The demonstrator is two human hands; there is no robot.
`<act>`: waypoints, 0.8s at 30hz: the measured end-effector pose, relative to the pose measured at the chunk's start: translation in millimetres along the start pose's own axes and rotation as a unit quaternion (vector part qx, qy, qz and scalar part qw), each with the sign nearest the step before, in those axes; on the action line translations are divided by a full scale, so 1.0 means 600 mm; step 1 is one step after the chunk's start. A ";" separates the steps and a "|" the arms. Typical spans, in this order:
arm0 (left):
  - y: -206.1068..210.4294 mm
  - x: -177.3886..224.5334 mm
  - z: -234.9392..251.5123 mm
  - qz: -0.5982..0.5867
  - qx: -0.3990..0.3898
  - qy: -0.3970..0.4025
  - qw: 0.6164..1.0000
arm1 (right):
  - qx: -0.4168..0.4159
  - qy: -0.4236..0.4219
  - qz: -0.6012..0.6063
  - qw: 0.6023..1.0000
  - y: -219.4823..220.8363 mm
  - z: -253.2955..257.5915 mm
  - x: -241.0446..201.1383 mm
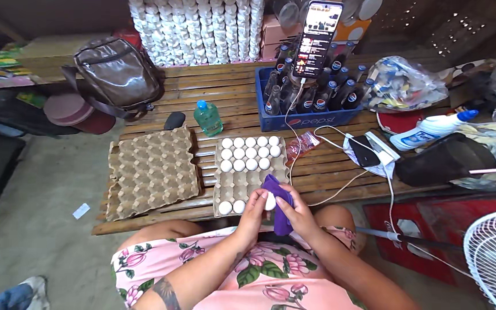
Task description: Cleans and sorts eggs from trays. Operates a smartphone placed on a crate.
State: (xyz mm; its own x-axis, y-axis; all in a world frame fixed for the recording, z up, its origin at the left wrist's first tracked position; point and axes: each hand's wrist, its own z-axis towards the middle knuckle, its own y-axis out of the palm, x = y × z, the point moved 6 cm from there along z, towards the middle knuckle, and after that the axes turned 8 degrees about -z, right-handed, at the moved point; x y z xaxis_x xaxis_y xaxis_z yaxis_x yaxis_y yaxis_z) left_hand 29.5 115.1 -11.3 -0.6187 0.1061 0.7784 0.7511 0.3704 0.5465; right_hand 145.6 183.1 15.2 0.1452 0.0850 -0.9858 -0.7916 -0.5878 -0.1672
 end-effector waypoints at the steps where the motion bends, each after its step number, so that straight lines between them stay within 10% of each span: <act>1: -0.004 -0.001 0.002 -0.014 0.015 -0.002 1.000 | 0.001 -0.016 -0.008 1.000 0.003 -0.002 -0.002; 8: -0.018 -0.004 0.007 -0.085 0.093 -0.032 0.992 | 0.000 -0.096 -0.105 0.990 0.020 -0.013 -0.014; 16: 0.007 -0.004 -0.002 -0.046 -0.031 -0.015 0.998 | 0.017 0.009 -0.046 0.999 -0.009 0.004 -0.004; 24: -0.005 -0.005 0.000 -0.099 0.055 -0.048 0.992 | 0.019 -0.111 -0.111 0.987 0.015 -0.013 -0.010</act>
State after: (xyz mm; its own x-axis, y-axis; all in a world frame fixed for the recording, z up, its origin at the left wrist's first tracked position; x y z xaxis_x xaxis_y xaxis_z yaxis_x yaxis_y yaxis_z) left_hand 28.8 113.6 -15.3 -0.7746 0.1064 0.6235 0.5861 0.4915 0.6442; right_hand 141.9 170.8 19.9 0.1873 0.3859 -0.9033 -0.7767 -0.5049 -0.3767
